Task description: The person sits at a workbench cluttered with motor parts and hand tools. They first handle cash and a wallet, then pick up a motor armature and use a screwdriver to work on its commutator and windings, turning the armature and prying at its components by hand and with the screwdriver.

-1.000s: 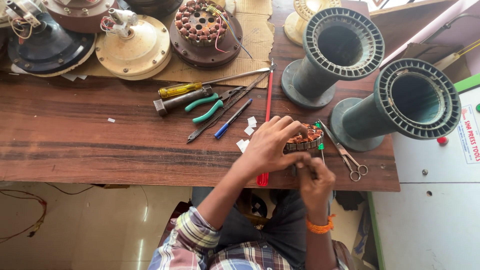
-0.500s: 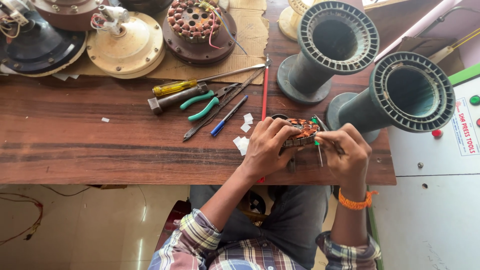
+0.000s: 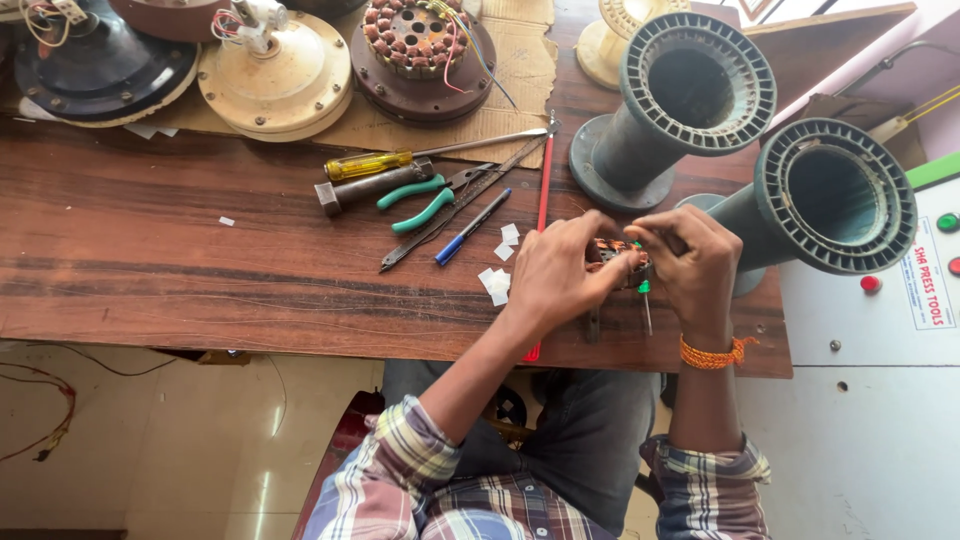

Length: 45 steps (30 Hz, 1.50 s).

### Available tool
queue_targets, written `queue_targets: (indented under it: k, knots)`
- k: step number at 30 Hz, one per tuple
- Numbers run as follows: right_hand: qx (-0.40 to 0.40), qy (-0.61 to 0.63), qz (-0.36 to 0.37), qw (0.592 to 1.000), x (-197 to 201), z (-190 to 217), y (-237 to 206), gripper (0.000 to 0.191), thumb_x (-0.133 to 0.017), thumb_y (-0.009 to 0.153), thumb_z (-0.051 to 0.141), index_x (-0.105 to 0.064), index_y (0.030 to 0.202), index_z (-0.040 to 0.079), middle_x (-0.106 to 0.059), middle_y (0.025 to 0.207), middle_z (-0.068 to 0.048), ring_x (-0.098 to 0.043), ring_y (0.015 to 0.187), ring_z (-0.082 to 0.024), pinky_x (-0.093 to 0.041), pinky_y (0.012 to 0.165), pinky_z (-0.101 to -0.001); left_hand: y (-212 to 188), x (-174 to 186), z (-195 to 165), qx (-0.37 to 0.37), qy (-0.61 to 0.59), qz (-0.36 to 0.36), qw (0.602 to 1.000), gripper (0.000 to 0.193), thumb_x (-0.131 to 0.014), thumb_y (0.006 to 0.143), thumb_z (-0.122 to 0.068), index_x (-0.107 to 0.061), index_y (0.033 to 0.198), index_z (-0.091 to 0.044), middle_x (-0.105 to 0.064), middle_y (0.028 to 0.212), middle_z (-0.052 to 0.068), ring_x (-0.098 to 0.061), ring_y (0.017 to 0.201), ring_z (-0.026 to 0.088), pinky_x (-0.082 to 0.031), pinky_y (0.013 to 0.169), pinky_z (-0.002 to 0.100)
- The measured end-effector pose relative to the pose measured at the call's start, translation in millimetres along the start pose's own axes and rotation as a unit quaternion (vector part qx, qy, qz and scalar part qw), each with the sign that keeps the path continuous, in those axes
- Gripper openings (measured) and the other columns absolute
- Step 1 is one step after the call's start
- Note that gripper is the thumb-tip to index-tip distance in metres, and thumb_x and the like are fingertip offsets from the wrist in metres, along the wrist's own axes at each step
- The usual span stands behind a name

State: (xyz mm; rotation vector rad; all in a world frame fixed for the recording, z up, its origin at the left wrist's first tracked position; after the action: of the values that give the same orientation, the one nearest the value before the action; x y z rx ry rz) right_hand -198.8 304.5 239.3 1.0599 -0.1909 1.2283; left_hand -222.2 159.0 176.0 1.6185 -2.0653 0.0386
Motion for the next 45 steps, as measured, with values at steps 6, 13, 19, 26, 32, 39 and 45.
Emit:
queue_targets:
  k: [6, 13, 19, 26, 32, 39, 45]
  knots:
    - [-0.007, 0.001, -0.011, 1.000, 2, 14, 0, 0.012, -0.084, 0.090, 0.003, -0.074, 0.096, 0.000, -0.067, 0.082, -0.006, -0.056, 0.066, -0.009, -0.044, 0.060, -0.0265, 26, -23, 25, -0.010, -0.217, 0.148, 0.965, 0.025, -0.069, 0.092, -0.023, -0.073, 0.105, -0.002, -0.071, 0.097, 0.008, -0.069, 0.089, 0.015, -0.058, 0.080, 0.032]
    - [-0.070, 0.024, -0.003, 0.997, -8, 34, -46, 0.012, -0.081, 0.091, 0.009, -0.072, 0.093, 0.002, -0.061, 0.075, -0.003, -0.053, 0.062, -0.010, -0.042, 0.059, -0.0259, 27, -10, 51, -0.054, -0.277, 0.299, 0.912, 0.025, -0.071, 0.098, -0.021, -0.070, 0.113, -0.002, -0.070, 0.104, 0.003, -0.062, 0.099, 0.010, -0.052, 0.089, 0.029]
    - [-0.193, 0.093, -0.036, 0.976, -26, 11, -89, 0.010, -0.078, 0.093, 0.010, -0.072, 0.093, 0.002, -0.054, 0.066, 0.002, -0.040, 0.058, -0.004, -0.032, 0.052, -0.0241, 29, -9, 45, -0.075, -0.270, 0.303, 0.911, 0.025, -0.071, 0.098, -0.022, -0.072, 0.112, -0.002, -0.067, 0.105, 0.004, -0.064, 0.099, 0.013, -0.054, 0.089, 0.031]
    - [-0.223, 0.155, -0.047, 0.961, -53, -25, -124, 0.008, -0.070, 0.096, 0.002, -0.064, 0.091, 0.002, -0.048, 0.065, 0.006, -0.039, 0.062, -0.001, -0.032, 0.053, -0.0229, 10, 19, 7, -0.178, -0.148, 0.187, 0.955, 0.031, -0.079, 0.091, -0.032, -0.070, 0.108, -0.008, -0.064, 0.100, 0.005, -0.063, 0.099, 0.019, -0.053, 0.088, 0.034]
    - [-0.201, 0.086, -0.082, 0.972, -30, -35, -128, 0.002, -0.070, 0.096, 0.002, -0.069, 0.097, 0.002, -0.050, 0.070, 0.003, -0.041, 0.063, -0.004, -0.034, 0.056, -0.0255, -26, 9, -18, -0.183, 0.077, -0.041, 0.979, 0.041, -0.084, 0.082, -0.030, -0.067, 0.116, -0.015, -0.063, 0.107, 0.001, -0.058, 0.102, 0.025, -0.042, 0.088, 0.040]
    - [-0.078, 0.022, -0.061, 0.995, 26, -6, -81, 0.009, -0.078, 0.093, 0.003, -0.072, 0.099, 0.001, -0.054, 0.079, -0.001, -0.047, 0.064, -0.009, -0.038, 0.059, -0.0256, -31, 2, -7, -0.225, 0.060, -0.081, 0.969, 0.043, -0.085, 0.082, -0.024, -0.067, 0.120, -0.017, -0.063, 0.108, 0.000, -0.058, 0.101, 0.023, -0.043, 0.089, 0.040]
    - [-0.009, -0.006, 0.001, 1.000, 16, 15, -35, 0.010, -0.080, 0.091, 0.002, -0.075, 0.099, 0.000, -0.057, 0.073, -0.005, -0.052, 0.060, -0.010, -0.041, 0.056, -0.0276, -33, 2, -7, -0.230, 0.076, -0.072, 0.968, 0.044, -0.085, 0.079, -0.021, -0.067, 0.119, -0.015, -0.062, 0.108, 0.003, -0.057, 0.101, 0.026, -0.043, 0.088, 0.041]
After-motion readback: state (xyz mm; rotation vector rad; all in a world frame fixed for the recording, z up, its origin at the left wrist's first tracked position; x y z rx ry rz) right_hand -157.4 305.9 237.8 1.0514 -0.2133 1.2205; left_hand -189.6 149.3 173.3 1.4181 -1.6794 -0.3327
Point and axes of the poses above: each hand's wrist, its own y-axis towards the middle knuckle, its own x-axis out of the back of the hand, z = x × y, the point moved 7 cm from there along y, towards the middle knuckle
